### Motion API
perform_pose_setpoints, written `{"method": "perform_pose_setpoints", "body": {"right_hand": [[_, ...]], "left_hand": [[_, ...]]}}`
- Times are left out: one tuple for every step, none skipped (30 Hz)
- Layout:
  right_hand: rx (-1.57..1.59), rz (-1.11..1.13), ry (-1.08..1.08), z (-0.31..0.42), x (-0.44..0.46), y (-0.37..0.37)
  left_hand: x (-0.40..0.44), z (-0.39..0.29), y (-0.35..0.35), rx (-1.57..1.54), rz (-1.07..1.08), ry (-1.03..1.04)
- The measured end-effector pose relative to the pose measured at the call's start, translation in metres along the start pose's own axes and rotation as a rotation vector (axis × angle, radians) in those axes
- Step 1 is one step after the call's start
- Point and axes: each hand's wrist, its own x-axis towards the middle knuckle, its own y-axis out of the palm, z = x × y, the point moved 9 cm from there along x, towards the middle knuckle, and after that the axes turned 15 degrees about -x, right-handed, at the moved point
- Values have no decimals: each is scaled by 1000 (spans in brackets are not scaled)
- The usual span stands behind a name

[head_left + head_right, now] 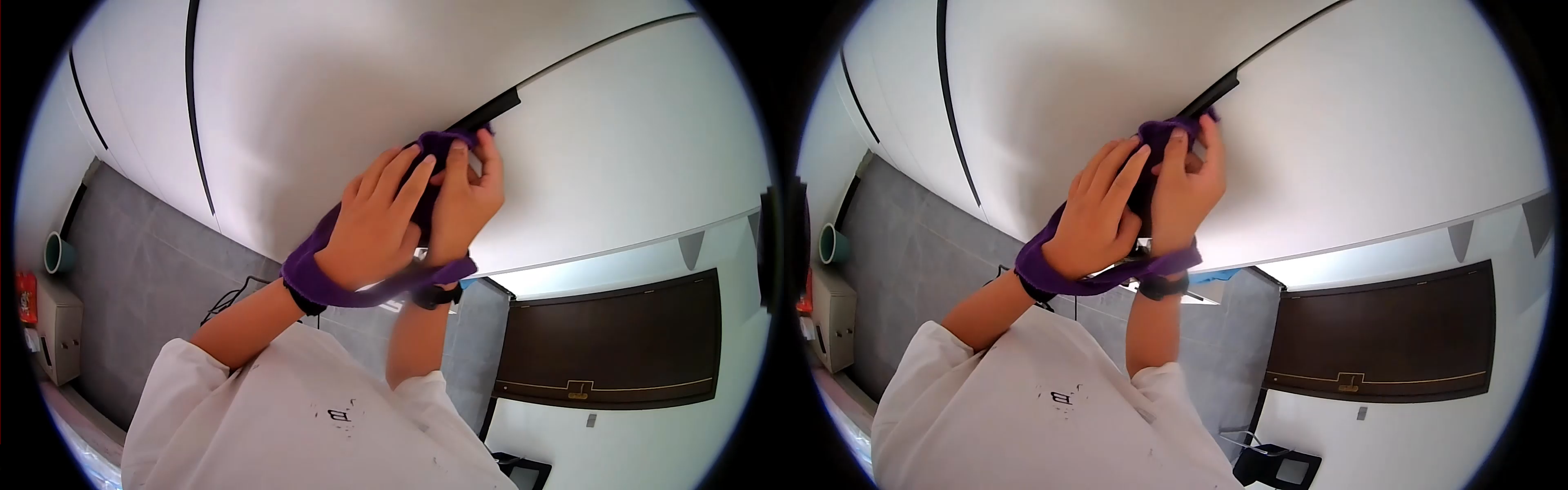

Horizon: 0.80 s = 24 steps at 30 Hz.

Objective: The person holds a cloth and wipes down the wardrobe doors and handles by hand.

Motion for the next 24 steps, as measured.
{"method": "perform_pose_setpoints", "body": {"right_hand": [[3, -6, -4, 8, 4, -4], [43, -13, -52, 19, 9, -8], [81, -21, -101, 29, 13, -13], [116, -3, -98, 35, 18, -15], [116, -9, -109, 40, 20, -18], [115, 4, -114, 44, 23, -20], [115, 19, -118, 46, 26, -20], [114, 13, -127, 46, 29, -21], [127, 1, -121, 45, 31, -21], [140, -17, -114, 42, 33, -21], [138, -34, -115, 40, 36, -21], [213, -53, -126, 37, 39, -20], [287, -69, -139, 35, 42, -18], [292, -98, -179, 33, 44, -18], [289, -105, -184, 31, 45, -15], [257, -122, -132, 25, 45, -13], [230, -138, -81, 20, 47, -16], [207, -144, -55, 16, 49, -17], [215, -151, -59, 16, 49, -17], [185, -168, -69, 16, 49, -17], [154, -187, -73, 15, 49, -15], [182, -224, -94, 15, 47, -14], [182, -239, -77, 11, 49, -11], [183, -259, -128, 15, 47, -12]], "left_hand": [[6, -1, 0, 0, 1, 7], [12, -1, -3, -88, -30, 13], [18, -1, -6, -178, -61, 18], [23, -4, -7, -181, -64, 29], [26, -13, -11, -175, -93, 81], [28, -19, -13, -169, -121, 133], [29, -19, -12, -172, -123, 143], [27, -26, -16, -218, -178, 246], [22, -32, -20, -265, -230, 347], [16, -30, -17, -344, -254, 415], [19, -34, -13, -356, -245, 425], [28, -34, -6, -384, -217, 343], [37, -29, 1, -409, -191, 262], [41, -15, 17, -402, -65, 206], [44, -8, 20, -408, -63, 214], [49, 0, 23, -425, -66, 202], [55, 4, 27, -438, -69, 192], [62, 3, 25, -385, -68, 223], [66, 6, 25, -382, -64, 232], [69, 9, 24, -363, -59, 267], [73, 10, 23, -347, -49, 299], [78, 10, 23, -338, -27, 297], [84, 7, 17, -343, -5, 293], [88, 3, 12, -343, 48, 247]]}}
